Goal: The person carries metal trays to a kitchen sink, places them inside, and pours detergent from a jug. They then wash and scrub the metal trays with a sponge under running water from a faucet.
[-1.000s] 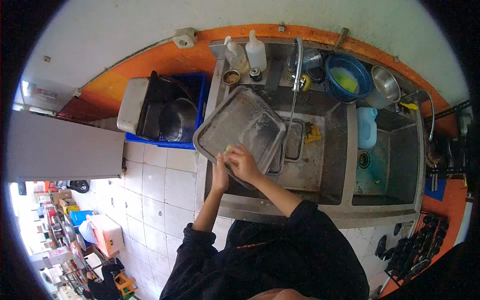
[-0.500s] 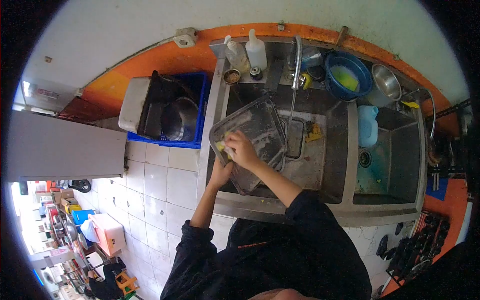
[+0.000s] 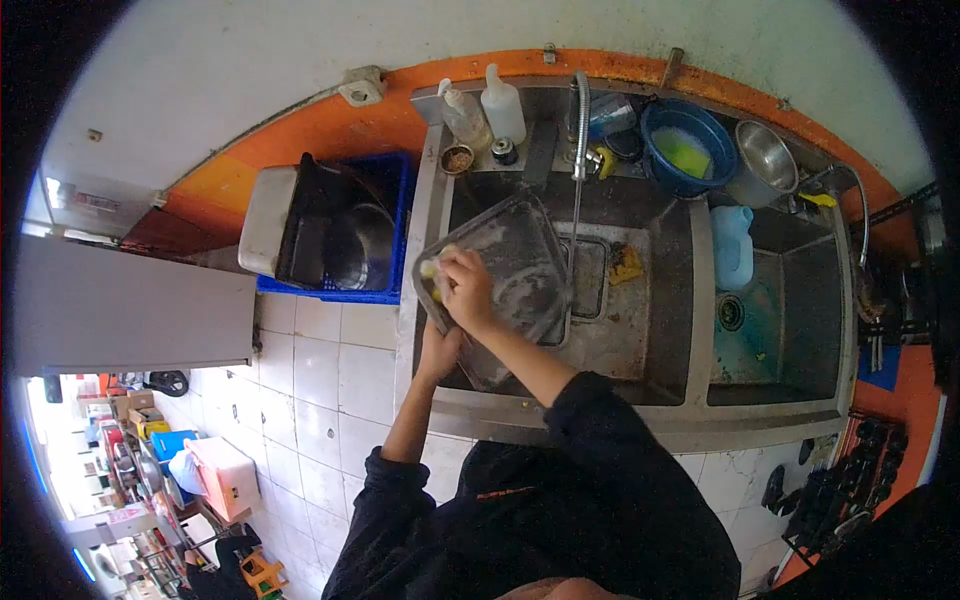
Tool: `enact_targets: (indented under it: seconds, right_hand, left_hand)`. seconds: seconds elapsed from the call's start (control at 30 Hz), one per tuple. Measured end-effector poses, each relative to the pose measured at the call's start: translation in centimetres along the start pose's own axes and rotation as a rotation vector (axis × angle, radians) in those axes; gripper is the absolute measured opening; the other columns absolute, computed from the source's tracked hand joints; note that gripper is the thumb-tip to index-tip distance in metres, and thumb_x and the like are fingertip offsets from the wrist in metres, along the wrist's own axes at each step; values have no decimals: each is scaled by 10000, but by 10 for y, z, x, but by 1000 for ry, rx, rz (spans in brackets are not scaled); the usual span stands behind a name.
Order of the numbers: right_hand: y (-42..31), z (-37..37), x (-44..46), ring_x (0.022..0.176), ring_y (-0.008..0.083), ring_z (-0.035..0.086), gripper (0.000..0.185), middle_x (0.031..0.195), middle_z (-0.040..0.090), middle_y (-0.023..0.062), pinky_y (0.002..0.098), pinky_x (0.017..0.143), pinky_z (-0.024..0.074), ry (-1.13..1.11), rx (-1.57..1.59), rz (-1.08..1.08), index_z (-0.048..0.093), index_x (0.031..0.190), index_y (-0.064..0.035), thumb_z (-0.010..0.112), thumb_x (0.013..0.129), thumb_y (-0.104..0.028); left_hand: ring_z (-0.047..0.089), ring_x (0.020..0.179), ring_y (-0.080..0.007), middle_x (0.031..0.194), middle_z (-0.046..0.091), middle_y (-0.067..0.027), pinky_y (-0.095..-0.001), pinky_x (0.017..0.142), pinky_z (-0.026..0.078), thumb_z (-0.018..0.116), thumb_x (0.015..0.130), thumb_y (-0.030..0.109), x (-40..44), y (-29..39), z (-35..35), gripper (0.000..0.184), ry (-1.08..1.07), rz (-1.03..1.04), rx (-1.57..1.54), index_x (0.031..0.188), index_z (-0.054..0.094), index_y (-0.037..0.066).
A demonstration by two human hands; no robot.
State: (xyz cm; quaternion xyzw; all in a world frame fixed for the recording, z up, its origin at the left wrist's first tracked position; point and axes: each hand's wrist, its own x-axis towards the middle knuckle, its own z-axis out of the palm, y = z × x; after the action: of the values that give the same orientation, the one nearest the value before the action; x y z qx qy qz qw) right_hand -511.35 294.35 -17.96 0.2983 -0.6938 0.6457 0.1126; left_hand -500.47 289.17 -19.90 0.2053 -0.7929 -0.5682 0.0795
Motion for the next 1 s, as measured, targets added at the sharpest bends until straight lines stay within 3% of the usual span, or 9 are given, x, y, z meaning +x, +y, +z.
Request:
enact_targets:
  seconds: [0.13, 0.23, 0.37, 0.43, 0.6, 0.67, 0.8, 0.9, 1.0]
  right_hand:
    - [-4, -1, 0, 833, 329, 493, 167, 850, 515, 145, 399, 733, 401, 49, 10, -114, 503, 816, -15, 569, 663, -14]
    - [-16, 2, 9, 815, 345, 505, 191, 890, 504, 168, 387, 733, 414, 212, 204, -26, 489, 863, -18, 522, 678, 16]
    - [-1, 4, 32, 786, 356, 504, 107, 837, 499, 180, 385, 705, 413, 241, -11, -163, 490, 823, -4, 494, 717, -3]
    - [46, -15, 72, 788, 348, 490, 90, 764, 489, 159, 423, 714, 387, 316, -104, 125, 489, 783, -8, 524, 700, -9]
    - [107, -33, 101, 753, 347, 502, 96, 801, 506, 167, 411, 652, 401, 543, -401, 280, 486, 824, -9, 502, 744, -60]
    - [72, -17, 78, 768, 339, 500, 114, 820, 498, 167, 399, 669, 396, 453, -243, 282, 469, 826, -14, 528, 735, -50]
    - [-6, 2, 31, 870, 356, 455, 188, 885, 475, 179, 405, 765, 365, 280, 34, 104, 472, 890, -8, 532, 713, 5]
    - [-9, -7, 26, 912, 339, 444, 247, 910, 465, 172, 387, 780, 365, 299, -28, -61, 462, 929, -17, 546, 698, 12]
    - [-12, -11, 16, 897, 339, 453, 240, 892, 478, 156, 390, 778, 373, 231, -72, -18, 486, 904, -18, 556, 676, 13]
  left_hand:
    - [463, 1006, -226, 1083, 483, -135, -303, 861, 359, 444, 734, -5, -1, 12, 1, 422, 24, 17, -100, 1149, 375, -33]
    - [449, 1035, -237, 1073, 487, -157, -309, 882, 345, 430, 737, 2, -5, 22, 7, 418, 76, 64, -85, 1150, 381, -41]
    - [438, 1050, -254, 1081, 481, -171, -331, 894, 332, 434, 721, 12, -20, -4, -13, 416, 114, 57, 39, 1128, 391, -61]
    - [447, 1031, -260, 1074, 487, -173, -336, 884, 338, 435, 714, 17, -35, -4, -20, 406, 93, -37, -35, 1110, 401, -65]
    - [466, 1002, -248, 1055, 495, -165, -333, 868, 355, 438, 707, 14, -49, 17, -20, 404, 26, -34, -45, 1105, 406, -52]
    - [483, 974, -221, 1026, 505, -152, -327, 848, 374, 438, 705, 3, -43, 8, -17, 407, -24, -94, -238, 1109, 405, -37]
    - [487, 954, -196, 1009, 508, -137, -313, 835, 386, 431, 701, -11, -38, 24, -4, 389, 30, -127, -244, 1089, 407, -36]
    - [486, 927, -179, 996, 504, -122, -307, 804, 400, 426, 704, -18, -37, 26, 3, 366, 43, -142, -256, 1069, 406, -36]
    - [517, 864, -195, 968, 522, -108, -294, 728, 437, 458, 704, 22, -35, -13, 9, 361, 185, 13, -150, 1058, 428, -42]
